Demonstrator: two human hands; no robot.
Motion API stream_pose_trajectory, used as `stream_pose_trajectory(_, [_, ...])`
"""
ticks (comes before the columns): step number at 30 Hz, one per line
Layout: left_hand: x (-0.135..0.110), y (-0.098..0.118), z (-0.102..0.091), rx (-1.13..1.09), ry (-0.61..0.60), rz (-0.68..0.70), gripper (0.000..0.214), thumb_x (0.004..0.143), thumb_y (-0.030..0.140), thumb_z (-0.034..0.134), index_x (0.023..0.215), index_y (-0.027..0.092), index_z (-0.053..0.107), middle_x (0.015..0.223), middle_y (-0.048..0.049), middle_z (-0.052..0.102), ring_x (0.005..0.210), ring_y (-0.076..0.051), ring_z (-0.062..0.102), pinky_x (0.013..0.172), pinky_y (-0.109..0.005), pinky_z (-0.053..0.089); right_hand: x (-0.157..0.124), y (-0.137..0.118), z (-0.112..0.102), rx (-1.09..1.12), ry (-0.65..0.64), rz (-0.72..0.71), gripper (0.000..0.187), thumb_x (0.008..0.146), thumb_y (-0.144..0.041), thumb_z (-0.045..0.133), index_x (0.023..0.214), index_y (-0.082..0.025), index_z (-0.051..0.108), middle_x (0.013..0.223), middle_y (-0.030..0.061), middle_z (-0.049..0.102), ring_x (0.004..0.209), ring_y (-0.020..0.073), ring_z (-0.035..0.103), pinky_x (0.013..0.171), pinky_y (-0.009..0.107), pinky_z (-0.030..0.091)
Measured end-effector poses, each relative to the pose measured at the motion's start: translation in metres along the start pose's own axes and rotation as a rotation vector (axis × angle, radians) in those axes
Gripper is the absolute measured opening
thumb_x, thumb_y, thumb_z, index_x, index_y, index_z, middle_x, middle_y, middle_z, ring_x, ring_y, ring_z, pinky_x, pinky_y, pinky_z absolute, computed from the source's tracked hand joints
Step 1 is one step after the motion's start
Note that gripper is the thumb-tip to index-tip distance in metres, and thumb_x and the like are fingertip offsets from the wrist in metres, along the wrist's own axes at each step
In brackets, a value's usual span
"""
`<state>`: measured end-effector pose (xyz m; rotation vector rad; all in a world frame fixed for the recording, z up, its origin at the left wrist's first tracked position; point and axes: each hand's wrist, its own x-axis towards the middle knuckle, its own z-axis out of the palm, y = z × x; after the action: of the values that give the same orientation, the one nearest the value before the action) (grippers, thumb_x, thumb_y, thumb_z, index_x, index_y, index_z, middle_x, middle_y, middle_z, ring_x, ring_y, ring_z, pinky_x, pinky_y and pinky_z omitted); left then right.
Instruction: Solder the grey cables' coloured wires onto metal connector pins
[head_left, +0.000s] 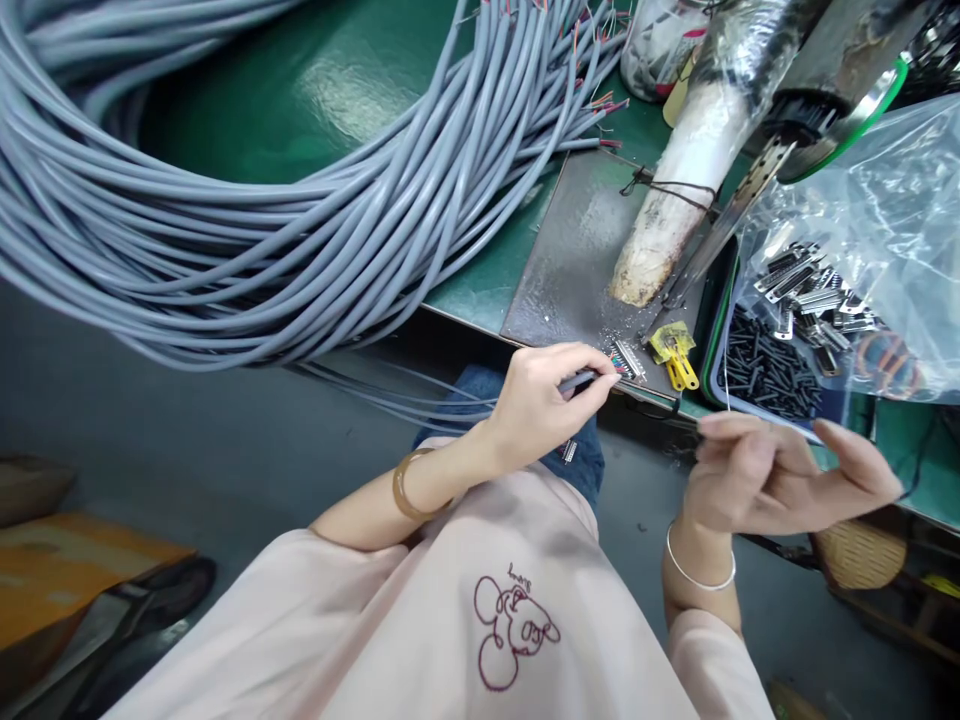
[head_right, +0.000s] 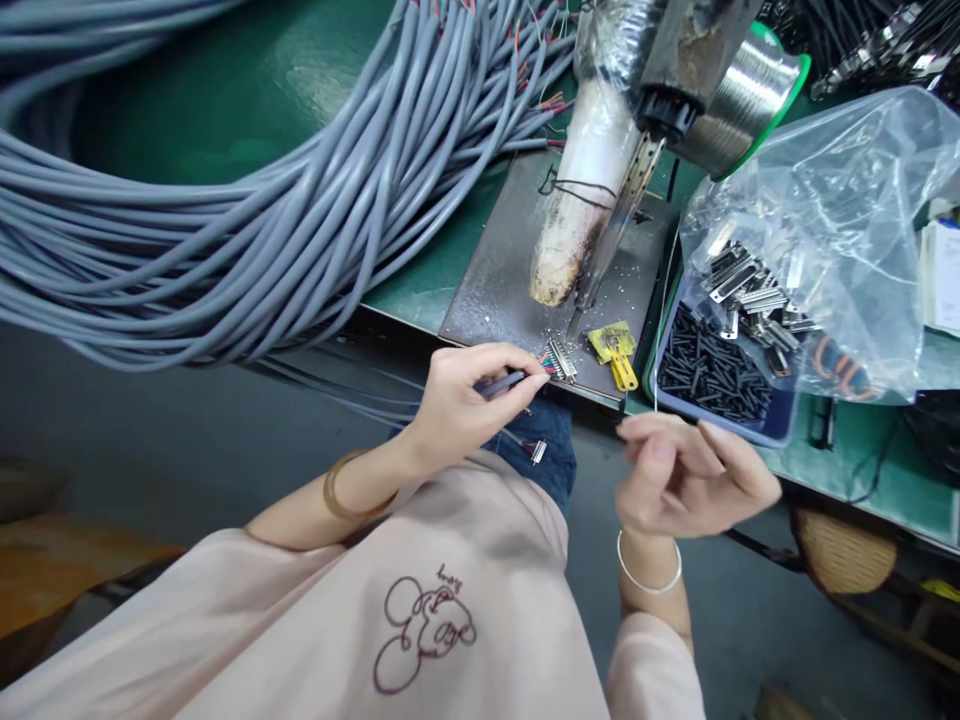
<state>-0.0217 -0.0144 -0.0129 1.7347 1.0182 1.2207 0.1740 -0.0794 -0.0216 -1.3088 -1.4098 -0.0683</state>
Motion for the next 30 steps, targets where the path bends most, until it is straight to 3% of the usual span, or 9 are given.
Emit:
stream_pose_trajectory(2, [0.006, 0.002, -0.003, -0.055, -0.014, -0.110, 0.009, 0.085, 0.014, 0.069, 0.076, 0.014, 0.071, 0.064, 0.0018, 0.067, 0.049, -0.005, 0.046, 0.050, -0.020, 0.038, 0.004, -0.005, 0.007, 0.019, 0.019, -0.026, 0.034, 0.092, -0.010, 0.062, 0.124, -0.023, 0.057, 0.090, -0.0012, 0.077, 0.069, 0.0178, 0.077, 0.068, 0.036, 0.067])
stream_pose_trajectory(5, [0.013, 0.004, -0.006, -0.117, -0.052, -0.212, 0.011, 0.084, 0.018, 0.069, 0.075, 0.013, 0.071, 0.057, 0.0030, 0.059, 0.046, -0.004, 0.035, 0.045, -0.021, 0.026, 0.011, -0.015, 0.022, -0.056, -0.132, -0.041, 0.023, 0.085, -0.006, 0.071, 0.102, -0.021, 0.066, 0.096, 0.0011, 0.079, 0.085, 0.0194, 0.079, 0.079, 0.034, 0.066])
stream_pose_trajectory(9, [0.020, 0.005, -0.004, -0.121, -0.053, -0.217, 0.009, 0.082, 0.016, 0.068, 0.074, 0.013, 0.071, 0.058, 0.0026, 0.059, 0.047, -0.004, 0.033, 0.045, -0.021, 0.025, 0.020, -0.021, 0.034, -0.094, -0.280, -0.096, 0.018, 0.083, -0.008, 0.073, 0.093, -0.021, 0.065, 0.106, 0.0035, 0.078, 0.094, 0.0173, 0.077, 0.081, 0.030, 0.064])
stream_pose_trajectory(23, [0.033, 0.013, -0.006, -0.055, -0.001, -0.129, 0.005, 0.079, 0.011, 0.067, 0.075, 0.013, 0.068, 0.068, 0.0019, 0.065, 0.048, -0.003, 0.035, 0.047, -0.021, 0.029, 0.041, -0.027, 0.044, -0.145, -0.256, -0.169, 0.019, 0.082, -0.006, 0.073, 0.092, -0.021, 0.068, 0.103, 0.0027, 0.079, 0.092, 0.0182, 0.077, 0.082, 0.029, 0.063])
stream_pose_trajectory(30, [0.034, 0.014, -0.009, -0.045, -0.073, -0.159, 0.007, 0.076, 0.008, 0.066, 0.072, 0.014, 0.065, 0.066, 0.0037, 0.062, 0.049, -0.003, 0.033, 0.048, -0.021, 0.029, 0.035, -0.026, 0.038, -0.208, -0.293, -0.240, 0.021, 0.080, -0.006, 0.075, 0.089, -0.021, 0.062, 0.107, 0.0040, 0.079, 0.090, 0.0166, 0.077, 0.081, 0.025, 0.063])
